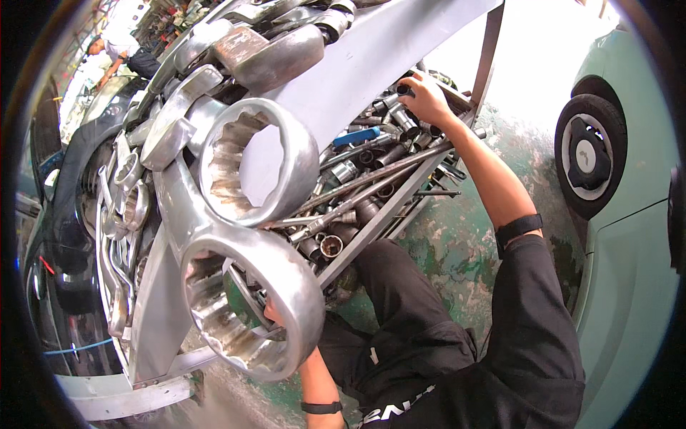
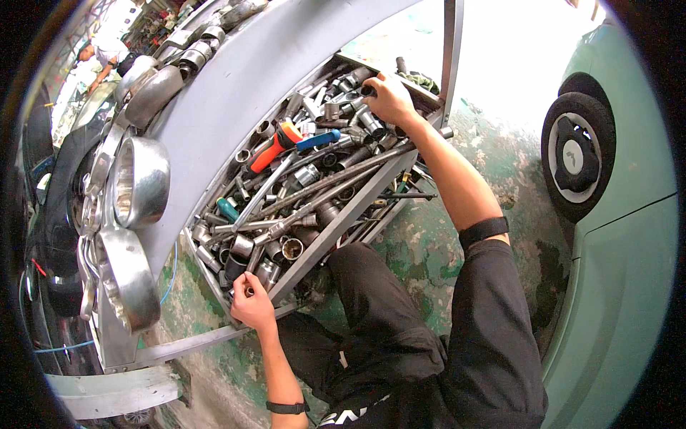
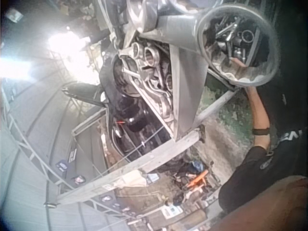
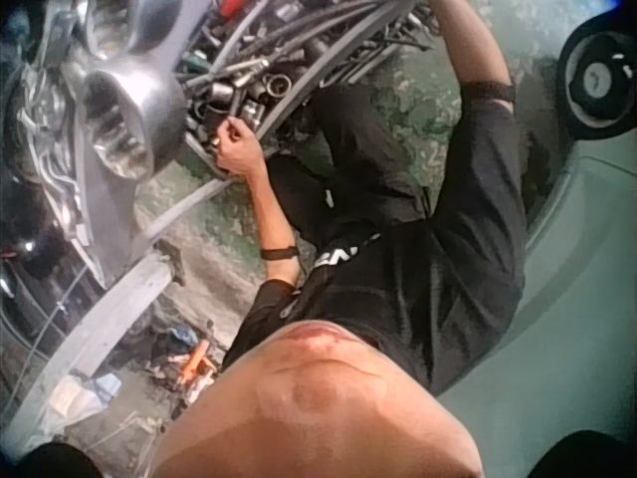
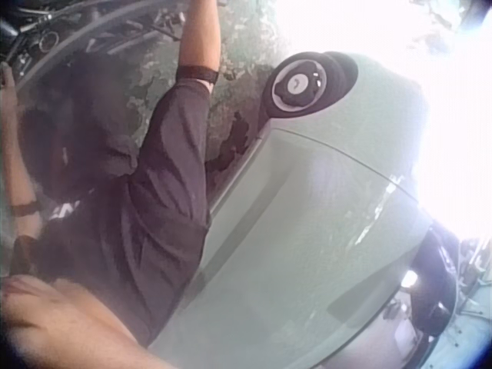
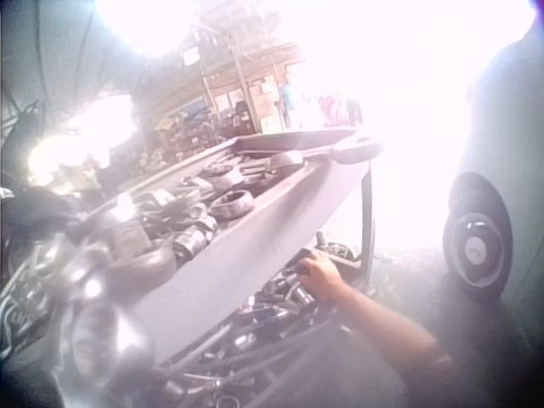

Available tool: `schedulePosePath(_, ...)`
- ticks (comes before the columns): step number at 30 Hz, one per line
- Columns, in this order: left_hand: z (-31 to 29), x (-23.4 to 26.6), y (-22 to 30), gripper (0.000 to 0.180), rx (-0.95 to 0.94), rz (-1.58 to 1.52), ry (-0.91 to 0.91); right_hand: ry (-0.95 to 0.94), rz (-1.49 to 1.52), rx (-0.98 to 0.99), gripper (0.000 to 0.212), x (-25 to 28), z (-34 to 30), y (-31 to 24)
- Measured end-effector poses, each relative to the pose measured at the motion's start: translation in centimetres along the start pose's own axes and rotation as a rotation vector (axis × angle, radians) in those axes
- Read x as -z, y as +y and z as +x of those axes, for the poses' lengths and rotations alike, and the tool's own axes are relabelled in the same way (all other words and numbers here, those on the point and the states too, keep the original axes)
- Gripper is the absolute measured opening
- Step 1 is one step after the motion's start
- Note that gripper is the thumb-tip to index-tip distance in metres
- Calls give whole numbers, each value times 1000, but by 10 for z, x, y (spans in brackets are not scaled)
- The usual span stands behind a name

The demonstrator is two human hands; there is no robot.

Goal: The person kneels in front of an open tool cart drawer and repeatedly picks up, inspects, and places back various socket wrenches and tools. The person handles the tools one at a time, examining them closely before returning them to the drawer.

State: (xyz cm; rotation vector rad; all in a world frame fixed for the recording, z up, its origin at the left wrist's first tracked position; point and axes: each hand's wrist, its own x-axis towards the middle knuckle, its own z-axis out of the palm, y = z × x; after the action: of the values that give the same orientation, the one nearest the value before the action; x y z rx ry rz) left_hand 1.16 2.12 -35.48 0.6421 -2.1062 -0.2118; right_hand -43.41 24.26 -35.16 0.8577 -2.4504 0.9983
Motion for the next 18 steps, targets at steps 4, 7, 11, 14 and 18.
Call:
schedulePosePath(4, 0, 0, -1, 14, 44, 102, -32, -166, 532, -187, 51, 7, -1, -13)
schedulePosePath(7, -1, -2, -4, 14, 29, 113, -13, -422, 785, -287, 45, 13, -6, -28)
schedulePosePath(11, -2, -1, -4, 14, 46, 129, -43, -491, 957, -381, 46, 20, -11, -43)
schedulePosePath(14, 0, 3, 0, 15, 60, 206, -72, -478, 895, -371, 50, 20, -10, -47)
schedulePosePath(18, -1, 6, 8, 14, 56, 26, -77, -372, 786, -367, 46, 14, -10, -47)
